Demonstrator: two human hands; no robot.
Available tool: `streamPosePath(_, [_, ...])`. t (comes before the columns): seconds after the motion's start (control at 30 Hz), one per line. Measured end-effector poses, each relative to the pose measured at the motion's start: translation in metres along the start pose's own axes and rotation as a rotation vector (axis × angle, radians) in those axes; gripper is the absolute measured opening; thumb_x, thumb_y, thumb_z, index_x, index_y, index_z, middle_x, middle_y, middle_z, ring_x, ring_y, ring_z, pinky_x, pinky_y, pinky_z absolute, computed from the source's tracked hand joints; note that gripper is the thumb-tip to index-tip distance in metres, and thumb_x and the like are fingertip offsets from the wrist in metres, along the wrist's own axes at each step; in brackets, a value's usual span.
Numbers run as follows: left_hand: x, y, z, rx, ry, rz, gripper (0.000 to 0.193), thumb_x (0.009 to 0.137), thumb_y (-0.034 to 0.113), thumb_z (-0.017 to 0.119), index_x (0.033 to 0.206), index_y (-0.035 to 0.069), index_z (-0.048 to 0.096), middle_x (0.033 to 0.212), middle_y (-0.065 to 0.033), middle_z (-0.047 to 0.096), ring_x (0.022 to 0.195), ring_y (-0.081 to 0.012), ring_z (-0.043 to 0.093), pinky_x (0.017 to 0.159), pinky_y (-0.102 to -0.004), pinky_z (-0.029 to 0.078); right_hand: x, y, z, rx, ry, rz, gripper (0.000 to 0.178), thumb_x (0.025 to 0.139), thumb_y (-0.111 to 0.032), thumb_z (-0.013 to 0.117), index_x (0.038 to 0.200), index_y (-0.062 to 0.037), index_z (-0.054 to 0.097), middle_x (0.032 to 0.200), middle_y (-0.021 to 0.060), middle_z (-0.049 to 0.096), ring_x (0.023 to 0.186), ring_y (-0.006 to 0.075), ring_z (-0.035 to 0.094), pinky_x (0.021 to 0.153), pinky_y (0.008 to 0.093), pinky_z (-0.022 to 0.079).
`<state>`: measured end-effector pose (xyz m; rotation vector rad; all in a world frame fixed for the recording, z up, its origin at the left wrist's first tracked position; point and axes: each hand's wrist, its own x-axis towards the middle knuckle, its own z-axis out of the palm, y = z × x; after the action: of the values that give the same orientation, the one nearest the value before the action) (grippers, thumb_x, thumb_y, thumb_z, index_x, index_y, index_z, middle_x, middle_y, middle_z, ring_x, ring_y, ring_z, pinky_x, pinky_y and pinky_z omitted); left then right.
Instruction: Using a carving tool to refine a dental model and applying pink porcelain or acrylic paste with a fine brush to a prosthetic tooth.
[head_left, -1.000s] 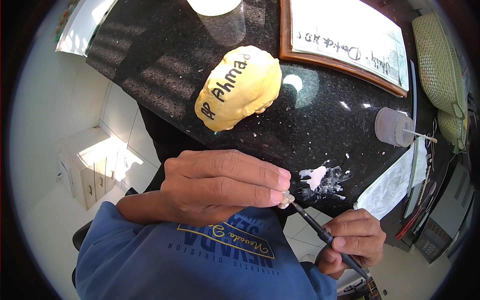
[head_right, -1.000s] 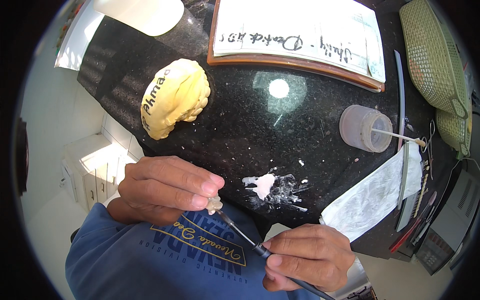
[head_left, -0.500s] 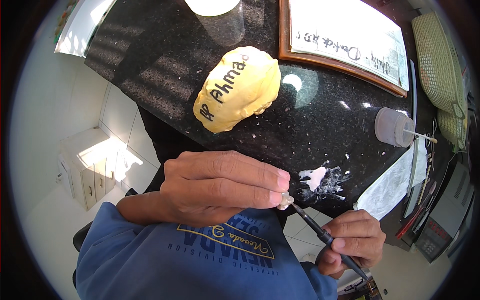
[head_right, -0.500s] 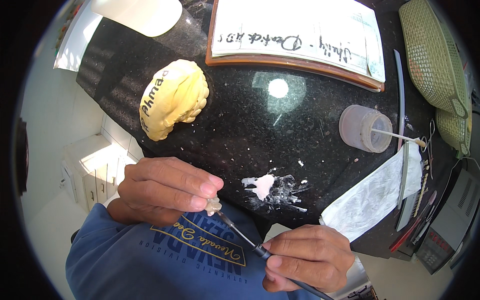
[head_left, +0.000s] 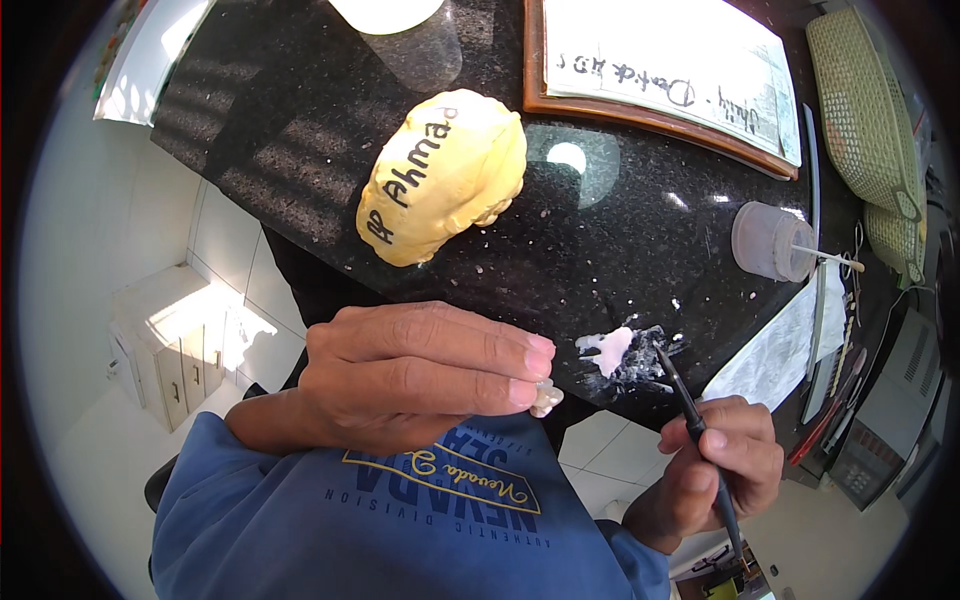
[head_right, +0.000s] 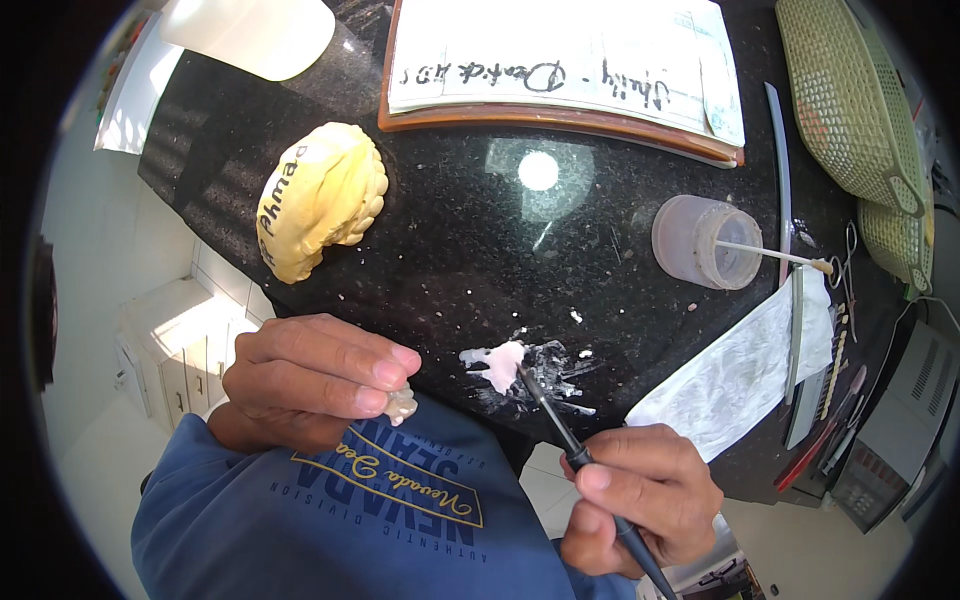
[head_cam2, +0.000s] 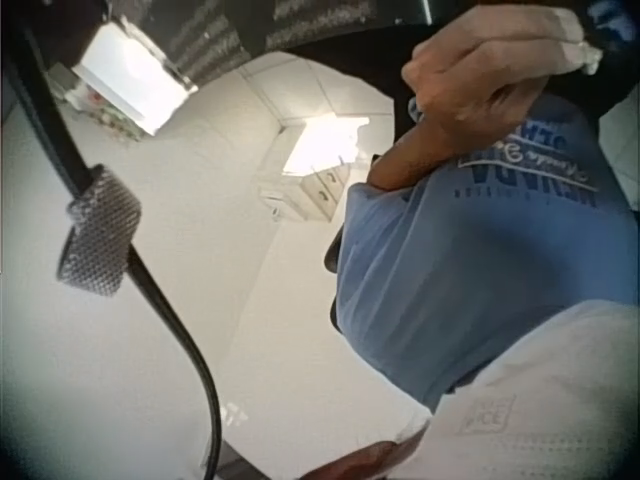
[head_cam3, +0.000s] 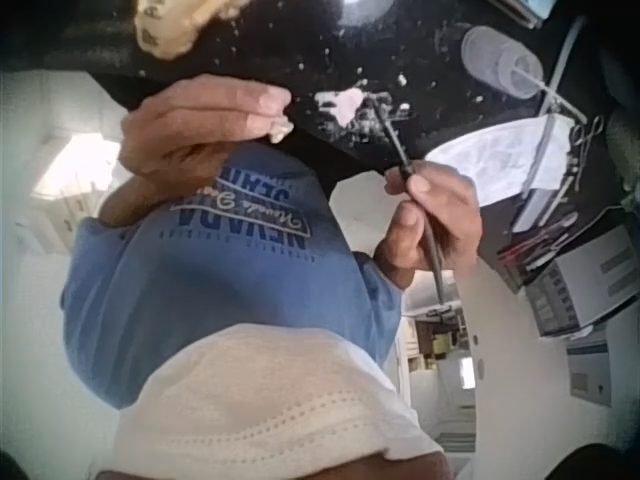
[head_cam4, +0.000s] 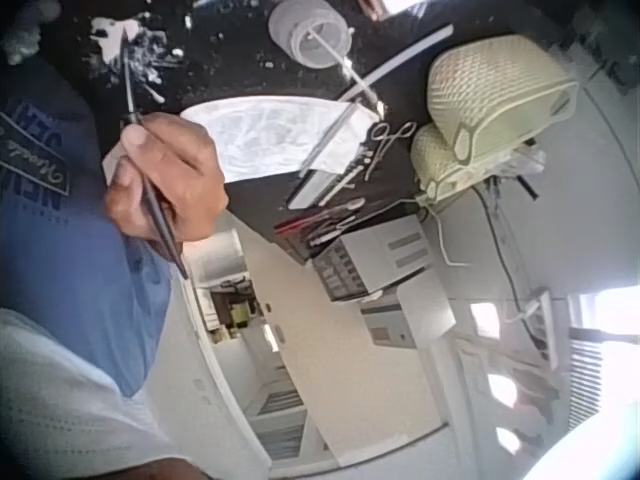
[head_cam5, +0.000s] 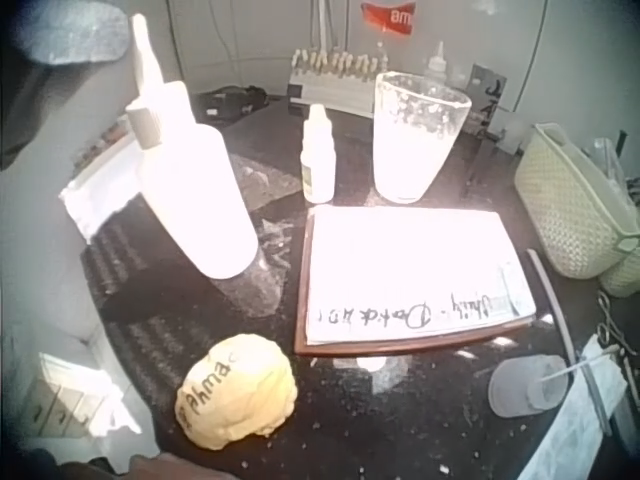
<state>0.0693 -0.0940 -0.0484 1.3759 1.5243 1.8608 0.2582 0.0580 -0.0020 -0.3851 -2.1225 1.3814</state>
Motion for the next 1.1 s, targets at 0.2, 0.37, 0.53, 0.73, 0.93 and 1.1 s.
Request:
streamPosePath(0.2, [0.001,-0.001,-0.005,0.031,-0.047,0.011,0.024,0.069,-0.015,0.067,0.086,0.001,0.061,0.090,-0.0142,0.063,0.079,-0.0265,0.068,0.068,-0.0301,0.059,-0.002,0.004,-0.002,-0.008,-0.008,0.171,0.023,0.072,0.006,0.066,0.090,0.0048,0.051,0.074,0.0194,0.062,0.061,0.0187,0.066,0.053,0.0261,0.053])
streamPosePath(0.37, [0.001,0.000,-0.003,0.051,-0.046,0.008,0.023,0.070,-0.014,0.066,0.086,0.001,0.060,0.090,-0.0137,0.063,0.079,-0.0265,0.068,0.068,-0.0303,0.059,-0.001,0.004,0.002,-0.050,0.021,0.184,0.023,0.071,0.006,0.067,0.087,0.0050,0.051,0.071,0.0195,0.062,0.062,0.0193,0.066,0.052,0.0259,0.053])
streamPosePath(0.53, [0.001,0.000,-0.002,0.056,-0.049,0.018,0.022,0.071,-0.013,0.066,0.086,0.001,0.060,0.089,-0.0135,0.063,0.078,-0.0264,0.068,0.067,-0.0303,0.059,-0.002,0.005,0.003,-0.101,0.010,0.181,0.022,0.070,0.006,0.067,0.085,0.0051,0.051,0.071,0.0192,0.062,0.060,0.0192,0.066,0.052,0.0253,0.053])
streamPosePath(0.73, [0.001,0.000,-0.003,0.056,-0.050,0.019,0.019,0.073,-0.013,0.064,0.085,0.001,0.060,0.089,-0.0135,0.063,0.078,-0.0264,0.068,0.067,-0.0301,0.059,-0.007,0.001,0.016,-0.154,0.236,0.267,0.026,0.081,-0.018,0.068,0.082,-0.0019,0.048,0.067,0.0119,0.055,0.051,0.0106,0.054,0.050,0.0186,0.044])
streamPosePath(0.93, [0.001,0.000,-0.003,0.048,-0.051,0.020,0.019,0.073,-0.013,0.064,0.085,0.001,0.060,0.089,-0.0139,0.063,0.077,-0.0269,0.068,0.067,-0.0306,0.058,-0.006,0.006,0.007,-0.124,0.096,0.131,0.019,0.068,0.004,0.066,0.081,0.0062,0.052,0.066,0.0186,0.060,0.055,0.0191,0.065,0.048,0.0239,0.052])
streamPosePath(1.1, [0.000,0.002,-0.003,0.029,-0.057,0.009,0.020,0.071,-0.013,0.065,0.086,-0.001,0.061,0.090,-0.0152,0.063,0.078,-0.0275,0.068,0.067,-0.0309,0.058,-0.008,0.004,0.006,-0.111,0.116,0.131,0.021,0.067,0.005,0.067,0.082,0.0064,0.053,0.064,0.0179,0.060,0.053,0.0199,0.064,0.045,0.0237,0.051])
